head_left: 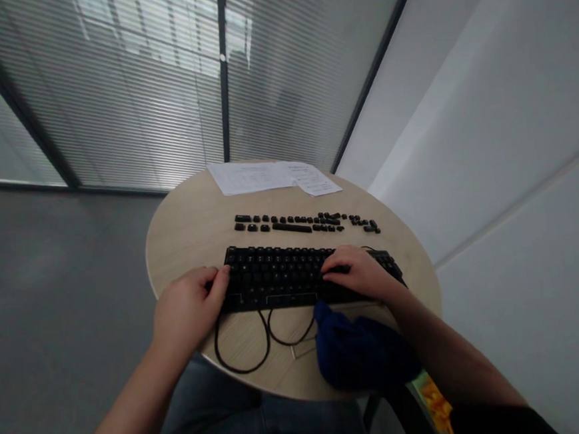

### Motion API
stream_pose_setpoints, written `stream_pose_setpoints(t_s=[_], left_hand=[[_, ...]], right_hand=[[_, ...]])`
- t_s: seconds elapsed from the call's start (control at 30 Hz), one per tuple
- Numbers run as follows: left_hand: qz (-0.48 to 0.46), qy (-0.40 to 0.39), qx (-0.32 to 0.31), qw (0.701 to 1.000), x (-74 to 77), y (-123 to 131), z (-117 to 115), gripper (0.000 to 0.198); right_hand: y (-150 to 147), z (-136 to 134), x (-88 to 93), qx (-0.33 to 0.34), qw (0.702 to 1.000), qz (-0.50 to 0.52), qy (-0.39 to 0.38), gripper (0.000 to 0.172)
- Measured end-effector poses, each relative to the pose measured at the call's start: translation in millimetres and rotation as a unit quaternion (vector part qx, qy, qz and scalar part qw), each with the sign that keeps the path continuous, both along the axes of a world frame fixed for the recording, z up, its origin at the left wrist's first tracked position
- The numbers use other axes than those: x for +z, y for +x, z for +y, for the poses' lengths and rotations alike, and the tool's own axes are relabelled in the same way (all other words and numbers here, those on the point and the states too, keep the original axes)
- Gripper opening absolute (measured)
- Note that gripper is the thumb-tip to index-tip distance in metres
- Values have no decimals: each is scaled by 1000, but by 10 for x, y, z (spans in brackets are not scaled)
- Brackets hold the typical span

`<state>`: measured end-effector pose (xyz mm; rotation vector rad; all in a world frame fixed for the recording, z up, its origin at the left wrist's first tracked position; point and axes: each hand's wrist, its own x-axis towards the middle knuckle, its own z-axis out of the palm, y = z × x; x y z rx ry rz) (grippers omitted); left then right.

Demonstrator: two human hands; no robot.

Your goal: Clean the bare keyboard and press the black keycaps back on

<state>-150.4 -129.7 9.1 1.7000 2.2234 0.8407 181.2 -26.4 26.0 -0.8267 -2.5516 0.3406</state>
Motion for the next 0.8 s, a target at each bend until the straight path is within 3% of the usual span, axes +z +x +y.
stream_pose_setpoints(t_s=[0.33, 0.8], left_hand=[[20, 17, 18, 1000, 16, 44, -19, 50], [13, 6, 12, 1000, 2, 19, -18, 51]], right_hand=[[-19, 31, -208, 23, 997, 52, 58, 7], [-83, -7, -210, 26, 996, 41, 77, 7]])
